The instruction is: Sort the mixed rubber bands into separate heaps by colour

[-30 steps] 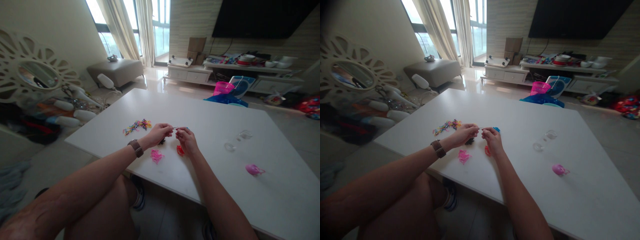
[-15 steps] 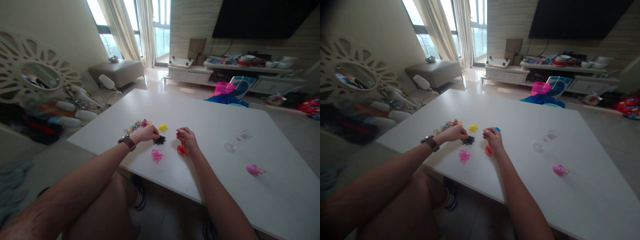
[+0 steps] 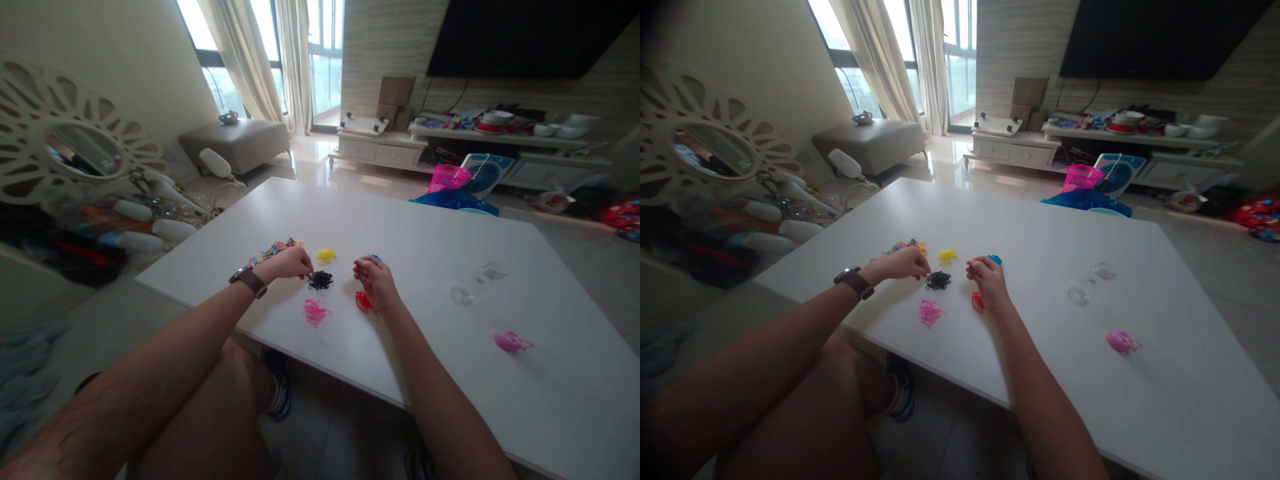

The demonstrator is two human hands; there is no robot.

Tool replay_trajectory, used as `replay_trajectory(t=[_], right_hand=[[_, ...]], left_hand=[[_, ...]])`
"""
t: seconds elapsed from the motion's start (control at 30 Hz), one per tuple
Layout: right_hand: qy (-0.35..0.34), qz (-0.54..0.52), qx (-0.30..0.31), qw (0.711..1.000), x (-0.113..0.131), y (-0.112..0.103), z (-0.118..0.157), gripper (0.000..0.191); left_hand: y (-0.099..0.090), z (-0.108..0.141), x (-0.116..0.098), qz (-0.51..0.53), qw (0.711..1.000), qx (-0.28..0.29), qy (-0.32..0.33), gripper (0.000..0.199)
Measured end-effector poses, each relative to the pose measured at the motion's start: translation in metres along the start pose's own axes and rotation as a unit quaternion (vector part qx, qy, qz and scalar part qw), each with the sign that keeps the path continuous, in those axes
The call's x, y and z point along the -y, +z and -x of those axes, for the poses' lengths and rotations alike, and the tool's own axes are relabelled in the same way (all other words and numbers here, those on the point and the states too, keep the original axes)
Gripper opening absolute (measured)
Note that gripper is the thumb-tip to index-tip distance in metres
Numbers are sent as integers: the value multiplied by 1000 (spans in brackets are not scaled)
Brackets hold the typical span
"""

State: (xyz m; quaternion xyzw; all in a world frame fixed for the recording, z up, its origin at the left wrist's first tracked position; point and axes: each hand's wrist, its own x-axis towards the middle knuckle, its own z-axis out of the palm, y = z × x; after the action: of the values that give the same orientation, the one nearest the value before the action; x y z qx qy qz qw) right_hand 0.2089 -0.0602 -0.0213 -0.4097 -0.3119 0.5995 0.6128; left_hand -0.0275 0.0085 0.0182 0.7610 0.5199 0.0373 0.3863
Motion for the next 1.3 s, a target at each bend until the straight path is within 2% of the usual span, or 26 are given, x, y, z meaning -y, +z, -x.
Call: replay_trajectory(t=[0.33,0.53,0.67,0.83,0.93,1.03,1.17,1.3], right_hand=[[3,1,-1,1000,1,1,0,19],[4,-4,-1,1000,1,2,0,18],[-4,20,4,1000,-2,2,0,17],[-76,147,22,986,-3,2,2,14],[-111,214,38,970,-4,2,5,15],[-116,250,64,959,-7,4,6,21],[-76,221,141,962,-10,5,8,31],[-69,215,158,961,-9,5,10,38]], left_hand=[[5,0,-2,-30,999,-17,25,13],[5,0,-2,-15,1000,-15,17,6],[5,2,-5,79,996,10,26,12],[7,12,-19,247,964,81,56,26],[8,17,-28,277,953,90,80,26],[11,19,-32,282,947,109,108,22],[17,19,-31,296,941,116,118,20],[22,18,-30,328,931,116,115,34]])
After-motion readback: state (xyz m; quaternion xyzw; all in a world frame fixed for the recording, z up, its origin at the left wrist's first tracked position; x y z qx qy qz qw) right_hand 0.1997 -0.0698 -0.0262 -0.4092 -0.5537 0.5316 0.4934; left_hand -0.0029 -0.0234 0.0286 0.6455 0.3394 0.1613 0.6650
